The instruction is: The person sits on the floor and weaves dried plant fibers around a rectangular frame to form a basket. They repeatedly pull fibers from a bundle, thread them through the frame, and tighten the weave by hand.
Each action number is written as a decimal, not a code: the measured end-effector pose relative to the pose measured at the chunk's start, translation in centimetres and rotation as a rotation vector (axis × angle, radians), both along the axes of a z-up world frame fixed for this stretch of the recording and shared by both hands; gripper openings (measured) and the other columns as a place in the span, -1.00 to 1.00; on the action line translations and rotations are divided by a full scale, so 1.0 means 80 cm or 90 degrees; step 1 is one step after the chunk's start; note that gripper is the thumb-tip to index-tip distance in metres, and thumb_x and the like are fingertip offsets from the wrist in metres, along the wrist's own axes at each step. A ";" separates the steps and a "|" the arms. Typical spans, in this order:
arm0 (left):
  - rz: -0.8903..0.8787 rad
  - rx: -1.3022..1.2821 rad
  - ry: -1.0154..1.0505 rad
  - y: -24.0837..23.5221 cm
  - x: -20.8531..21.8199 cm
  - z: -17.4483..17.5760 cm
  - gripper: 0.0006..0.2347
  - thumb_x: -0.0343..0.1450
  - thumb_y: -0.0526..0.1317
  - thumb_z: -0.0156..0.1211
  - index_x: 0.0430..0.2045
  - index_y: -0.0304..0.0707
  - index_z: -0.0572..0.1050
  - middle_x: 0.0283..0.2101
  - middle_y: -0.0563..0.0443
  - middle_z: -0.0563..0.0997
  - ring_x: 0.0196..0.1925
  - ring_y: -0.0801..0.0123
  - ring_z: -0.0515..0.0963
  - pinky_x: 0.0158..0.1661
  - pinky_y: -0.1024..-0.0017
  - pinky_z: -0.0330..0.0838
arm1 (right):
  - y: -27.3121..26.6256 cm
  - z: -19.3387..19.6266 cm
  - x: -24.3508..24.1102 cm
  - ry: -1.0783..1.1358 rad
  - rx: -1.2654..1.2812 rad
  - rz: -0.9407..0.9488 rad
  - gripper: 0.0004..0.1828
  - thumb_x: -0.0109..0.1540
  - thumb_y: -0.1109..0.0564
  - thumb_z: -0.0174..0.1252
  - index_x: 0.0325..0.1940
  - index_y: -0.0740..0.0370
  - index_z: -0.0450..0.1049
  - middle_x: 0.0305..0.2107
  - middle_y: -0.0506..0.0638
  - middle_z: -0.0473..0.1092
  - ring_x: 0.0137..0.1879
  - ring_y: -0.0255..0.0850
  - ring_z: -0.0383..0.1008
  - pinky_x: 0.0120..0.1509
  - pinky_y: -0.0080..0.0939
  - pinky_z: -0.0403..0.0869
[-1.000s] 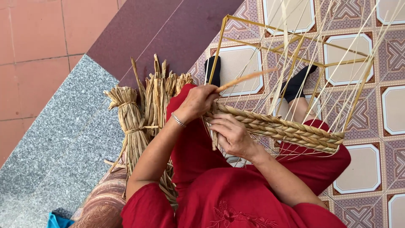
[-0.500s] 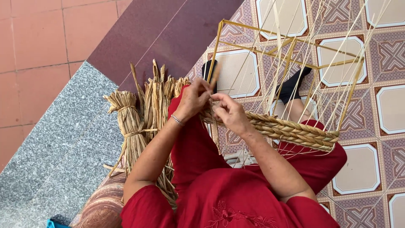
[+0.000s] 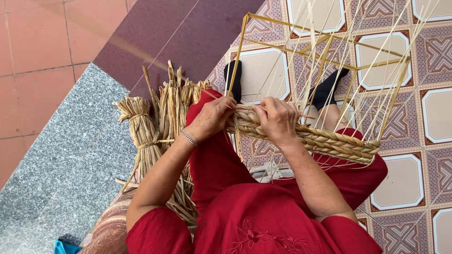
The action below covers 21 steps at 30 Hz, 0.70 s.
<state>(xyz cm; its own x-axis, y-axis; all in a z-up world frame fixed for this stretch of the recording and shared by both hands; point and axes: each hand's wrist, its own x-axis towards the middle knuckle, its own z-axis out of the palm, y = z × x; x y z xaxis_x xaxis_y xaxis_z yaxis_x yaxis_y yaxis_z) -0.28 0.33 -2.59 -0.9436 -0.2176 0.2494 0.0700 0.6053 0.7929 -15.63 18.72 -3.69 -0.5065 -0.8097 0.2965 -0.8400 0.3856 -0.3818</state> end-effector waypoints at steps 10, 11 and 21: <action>0.116 -0.030 -0.164 0.007 -0.035 -0.001 -0.58 0.38 -0.42 0.23 0.14 -0.36 0.31 -0.27 -0.22 0.60 -0.36 0.05 0.63 -0.33 0.24 0.53 | 0.026 0.005 0.037 -0.025 -0.031 0.086 -0.84 0.25 0.05 0.30 -0.22 0.10 0.46 -0.51 -0.05 0.45 -0.44 -0.28 0.42 -0.45 -0.27 0.42; 0.108 -0.079 -0.143 0.009 -0.033 0.000 -0.64 0.39 -0.44 0.20 0.09 -0.37 0.36 -0.17 -0.26 0.59 -0.35 0.05 0.63 -0.33 0.25 0.55 | 0.023 0.010 0.031 0.031 -0.066 0.090 -0.80 0.21 0.03 0.30 -0.24 0.06 0.41 -0.50 -0.04 0.43 -0.39 -0.25 0.43 -0.40 -0.27 0.44; 0.041 -0.049 -0.057 0.019 -0.021 0.004 -0.76 0.45 -0.36 0.21 0.01 -0.30 0.48 -0.18 -0.20 0.66 -0.19 0.14 0.70 -0.15 0.30 0.63 | -0.017 0.002 0.010 -0.508 0.063 -0.045 -0.75 0.38 0.21 0.03 0.10 0.18 0.53 -0.45 0.06 0.53 -0.38 -0.35 0.58 -0.55 -0.41 0.49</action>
